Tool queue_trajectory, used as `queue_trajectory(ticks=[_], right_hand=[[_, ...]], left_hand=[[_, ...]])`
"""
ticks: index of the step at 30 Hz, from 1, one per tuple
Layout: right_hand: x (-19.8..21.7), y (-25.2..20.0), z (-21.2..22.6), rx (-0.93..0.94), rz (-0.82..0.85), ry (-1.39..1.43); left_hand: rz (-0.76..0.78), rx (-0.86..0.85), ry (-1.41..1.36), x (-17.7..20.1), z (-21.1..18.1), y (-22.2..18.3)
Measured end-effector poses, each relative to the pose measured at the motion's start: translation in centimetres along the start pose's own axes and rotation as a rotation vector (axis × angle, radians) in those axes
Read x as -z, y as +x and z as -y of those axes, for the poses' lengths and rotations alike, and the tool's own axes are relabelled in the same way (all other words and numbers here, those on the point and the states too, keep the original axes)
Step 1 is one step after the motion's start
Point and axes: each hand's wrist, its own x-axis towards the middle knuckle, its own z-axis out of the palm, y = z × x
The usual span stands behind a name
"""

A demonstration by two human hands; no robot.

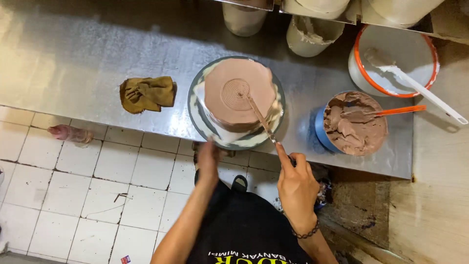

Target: Frosting a chocolate cake with chocolate cream on a rotating turntable.

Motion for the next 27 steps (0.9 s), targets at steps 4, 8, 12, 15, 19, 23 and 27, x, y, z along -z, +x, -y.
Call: queue_trajectory(ticks=[4,8,12,15,19,23,27], right_hand=[[0.2,0.2,0.6,0.024,-0.007,0.001],[0.1,0.2,0.8,0.015,0.008,0.04],[-0.1,0.1,0.8,0.024,0.011,0.049],[-0.1,0.1,1.0,0.03,0.005,0.043],[-0.3,0.2,1.0,0.025,0.012,0.029],[-0.4,0.3,1.1,0.033,0.006,0.022],[-0.5,0.3,1.0,0.01,0.06,0.01]], left_hand=[[0.491,0.242,0.45,-0.5,1.1,-2.4],[0.43,0.184,0.529,-0.2,-1.0,-1.1],[-0.016,0.008,0.078,0.1,-2.8,0.6],[0.002,-0.035,0.086,-0.2,-1.2,-0.4],[0.438,0.23,0.337,1.0,2.2,-0.6],[0.417,0.153,0.492,0.2,-1.4,-0.6],[0.028,-0.069,0.059,0.6,-1.9,0.7]])
